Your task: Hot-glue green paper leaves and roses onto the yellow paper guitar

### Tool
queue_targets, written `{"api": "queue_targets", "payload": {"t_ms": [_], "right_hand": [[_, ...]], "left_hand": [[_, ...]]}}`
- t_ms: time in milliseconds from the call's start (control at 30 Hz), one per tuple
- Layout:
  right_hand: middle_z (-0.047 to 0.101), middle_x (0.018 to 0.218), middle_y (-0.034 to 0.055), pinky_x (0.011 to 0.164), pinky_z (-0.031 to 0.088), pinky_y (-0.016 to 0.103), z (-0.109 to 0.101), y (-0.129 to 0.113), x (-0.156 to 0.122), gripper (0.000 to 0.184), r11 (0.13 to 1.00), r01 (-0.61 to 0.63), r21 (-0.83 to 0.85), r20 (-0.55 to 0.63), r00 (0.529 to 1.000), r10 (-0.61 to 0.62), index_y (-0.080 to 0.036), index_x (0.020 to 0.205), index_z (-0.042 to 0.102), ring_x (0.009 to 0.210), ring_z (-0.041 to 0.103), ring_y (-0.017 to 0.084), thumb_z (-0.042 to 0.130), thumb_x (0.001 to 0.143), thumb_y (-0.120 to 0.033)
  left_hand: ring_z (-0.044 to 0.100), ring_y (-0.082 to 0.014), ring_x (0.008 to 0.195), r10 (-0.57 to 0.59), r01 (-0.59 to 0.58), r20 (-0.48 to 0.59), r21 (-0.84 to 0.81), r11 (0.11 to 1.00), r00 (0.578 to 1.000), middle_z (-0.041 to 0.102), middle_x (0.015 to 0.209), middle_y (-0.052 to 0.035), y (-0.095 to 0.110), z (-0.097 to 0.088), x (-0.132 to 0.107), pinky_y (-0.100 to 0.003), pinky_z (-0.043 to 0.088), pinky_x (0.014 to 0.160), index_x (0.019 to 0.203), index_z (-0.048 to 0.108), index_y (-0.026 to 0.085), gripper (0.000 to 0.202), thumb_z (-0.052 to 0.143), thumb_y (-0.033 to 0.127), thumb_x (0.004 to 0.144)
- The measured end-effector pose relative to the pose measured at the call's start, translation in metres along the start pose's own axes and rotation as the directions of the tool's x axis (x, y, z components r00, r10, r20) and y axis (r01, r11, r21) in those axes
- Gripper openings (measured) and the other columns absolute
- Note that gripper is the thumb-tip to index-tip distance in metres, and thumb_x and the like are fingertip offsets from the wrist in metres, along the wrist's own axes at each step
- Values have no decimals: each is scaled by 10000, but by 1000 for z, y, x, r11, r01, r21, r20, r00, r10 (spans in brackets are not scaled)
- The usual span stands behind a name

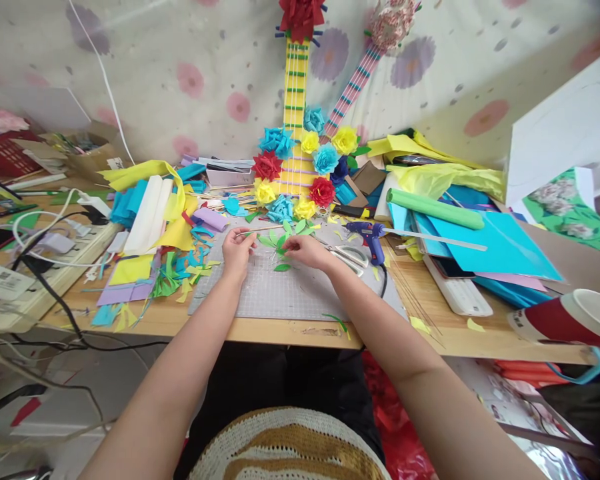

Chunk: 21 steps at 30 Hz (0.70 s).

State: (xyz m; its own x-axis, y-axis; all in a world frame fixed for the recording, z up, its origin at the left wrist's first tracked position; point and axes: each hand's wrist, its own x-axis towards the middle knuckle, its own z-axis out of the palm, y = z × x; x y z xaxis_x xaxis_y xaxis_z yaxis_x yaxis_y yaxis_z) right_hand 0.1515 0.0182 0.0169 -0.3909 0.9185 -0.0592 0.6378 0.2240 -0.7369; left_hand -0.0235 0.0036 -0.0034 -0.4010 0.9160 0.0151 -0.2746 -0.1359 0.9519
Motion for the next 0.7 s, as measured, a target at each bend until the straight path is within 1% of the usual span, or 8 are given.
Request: {"api": "queue_targets", "payload": {"t_ms": [67, 133, 167, 233, 300, 400, 467, 700], "right_hand": [[562, 666, -21, 614, 377, 238, -11, 8, -2, 63, 989, -22, 143, -122, 992, 40, -172, 741, 573, 631, 499, 106, 595, 685, -192], [521, 652, -33, 590, 367, 238, -20, 14, -5, 120, 948, 20, 318, -238, 969, 60, -179, 732, 529, 602, 467, 95, 605, 681, -257], [503, 651, -38, 582, 365, 238, -22, 15, -6, 161, 914, 58, 401, -275, 960, 60, -185, 734, 509, 594, 457, 91, 613, 674, -291], [481, 646, -47, 574, 365, 237, -22, 15, -9, 237, 836, 126, 535, -291, 956, 42, -196, 738, 476, 584, 447, 86, 633, 655, -354], [472, 637, -50, 570, 365, 238, -16, 14, -11, 290, 780, 154, 607, -245, 969, 0, -201, 727, 459, 576, 438, 83, 645, 639, -406], [463, 636, -51, 563, 349, 240, -2, 11, -11, 324, 766, 151, 625, -170, 984, -55, -196, 705, 463, 576, 420, 80, 659, 617, -439], [462, 642, -51, 566, 340, 241, 6, 10, -10, 323, 772, 152, 617, -151, 986, -73, -190, 713, 475, 587, 419, 81, 664, 610, -432], [473, 647, -53, 602, 331, 249, 13, 11, -6, 285, 798, 181, 575, -198, 977, -79, -180, 720, 471, 600, 427, 80, 646, 622, -382]], "left_hand": [[490, -64, 448, -13, 12, 68, 19, 1000, 998, 599, 601, 31, 0, 1, -2, -171, 319, 396, 783, 520, 169, 368, 726, 283, 500], [504, -73, 457, -42, 30, 160, 78, 996, 986, 604, 598, 27, -1, 2, -5, -176, 320, 401, 787, 524, 169, 378, 728, 295, 495], [510, -80, 460, -59, 35, 205, 120, 992, 977, 598, 583, 29, -2, 3, -6, -179, 320, 403, 791, 527, 170, 384, 731, 300, 494], [519, -93, 461, -87, 32, 267, 203, 979, 960, 572, 543, 39, -3, 5, -9, -185, 318, 409, 802, 528, 173, 396, 740, 305, 494], [519, -101, 459, -108, 27, 301, 262, 965, 947, 552, 516, 47, -5, 6, -12, -191, 321, 416, 812, 524, 177, 409, 747, 309, 495], [526, -109, 464, -125, 17, 339, 305, 952, 932, 544, 509, 51, -7, 7, -13, -203, 342, 432, 812, 521, 179, 413, 751, 311, 496], [530, -111, 467, -122, -4, 365, 325, 946, 923, 542, 507, 52, -8, 6, -12, -209, 354, 444, 814, 525, 178, 401, 747, 308, 505], [533, -114, 461, -109, -34, 397, 338, 940, 911, 548, 507, 52, -10, 5, -11, -214, 358, 444, 835, 528, 174, 386, 731, 304, 534]]}}
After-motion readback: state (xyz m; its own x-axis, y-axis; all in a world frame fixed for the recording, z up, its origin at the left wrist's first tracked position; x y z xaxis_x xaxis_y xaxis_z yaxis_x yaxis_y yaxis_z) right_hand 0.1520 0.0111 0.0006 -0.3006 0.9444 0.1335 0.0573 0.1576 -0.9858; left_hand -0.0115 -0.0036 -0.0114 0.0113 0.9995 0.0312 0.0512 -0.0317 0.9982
